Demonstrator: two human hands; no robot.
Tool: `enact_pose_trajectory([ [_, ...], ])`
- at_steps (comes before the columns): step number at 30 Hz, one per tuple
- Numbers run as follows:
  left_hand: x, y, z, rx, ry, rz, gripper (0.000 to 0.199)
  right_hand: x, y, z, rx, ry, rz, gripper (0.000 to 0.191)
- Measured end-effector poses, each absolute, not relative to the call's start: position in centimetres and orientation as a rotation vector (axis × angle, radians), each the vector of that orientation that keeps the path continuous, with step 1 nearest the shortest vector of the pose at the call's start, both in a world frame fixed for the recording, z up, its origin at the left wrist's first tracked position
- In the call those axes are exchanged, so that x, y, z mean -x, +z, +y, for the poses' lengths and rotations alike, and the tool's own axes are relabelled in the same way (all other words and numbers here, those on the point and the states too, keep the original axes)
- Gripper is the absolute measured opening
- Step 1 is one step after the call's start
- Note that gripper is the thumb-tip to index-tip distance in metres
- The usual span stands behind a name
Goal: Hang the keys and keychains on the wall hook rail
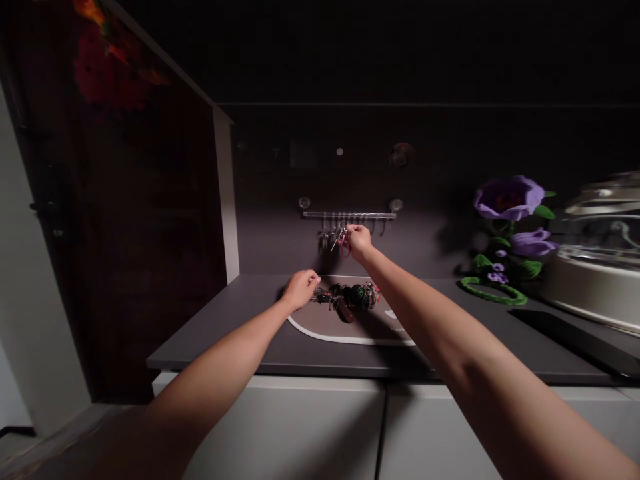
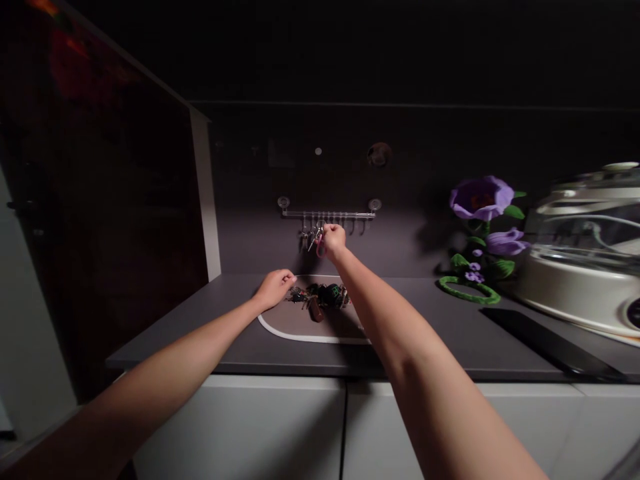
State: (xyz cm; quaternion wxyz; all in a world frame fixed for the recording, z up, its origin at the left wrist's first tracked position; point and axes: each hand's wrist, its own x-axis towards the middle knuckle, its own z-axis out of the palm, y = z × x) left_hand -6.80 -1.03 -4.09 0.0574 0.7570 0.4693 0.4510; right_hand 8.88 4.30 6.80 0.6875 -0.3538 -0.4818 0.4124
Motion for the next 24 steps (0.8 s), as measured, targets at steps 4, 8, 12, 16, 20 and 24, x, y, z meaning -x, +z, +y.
enact_pose_trajectory([
  [4, 6.7, -3.9, -1.3, -2.329, 1.321, 1.488, 0.02, -8.1, 7.1, 5.5, 0.816, 0.924, -1.044, 0.013],
  [8, 6.7, -4.0, -1.1, -2.329, 1.337, 1.48, 0.02, -7.5, 7.3, 6.3, 0.871, 0.891, -1.006, 0.016],
  [12, 6.7, -4.0, -0.9, -2.312, 1.35, 1.462, 0.019, -7.3, 7.2, 6.8, 0.92, 0.885, -0.966, 0.016],
  [16, 6.8, -4.1, -0.8, -2.304, 1.368, 1.455, 0.019, -7.4, 6.6, 7.1, 0.938, 0.888, -0.981, 0.012],
  [20, 6.9, -4.2, -0.6, -2.297, 1.379, 1.442, 0.019, -7.5, 5.8, 7.3, 0.932, 0.897, -0.996, 0.012],
  [24, 7.0, -4.3, -0.4, -2.292, 1.388, 1.427, 0.019, -7.7, 5.2, 7.2, 0.933, 0.91, -1.016, 0.013],
])
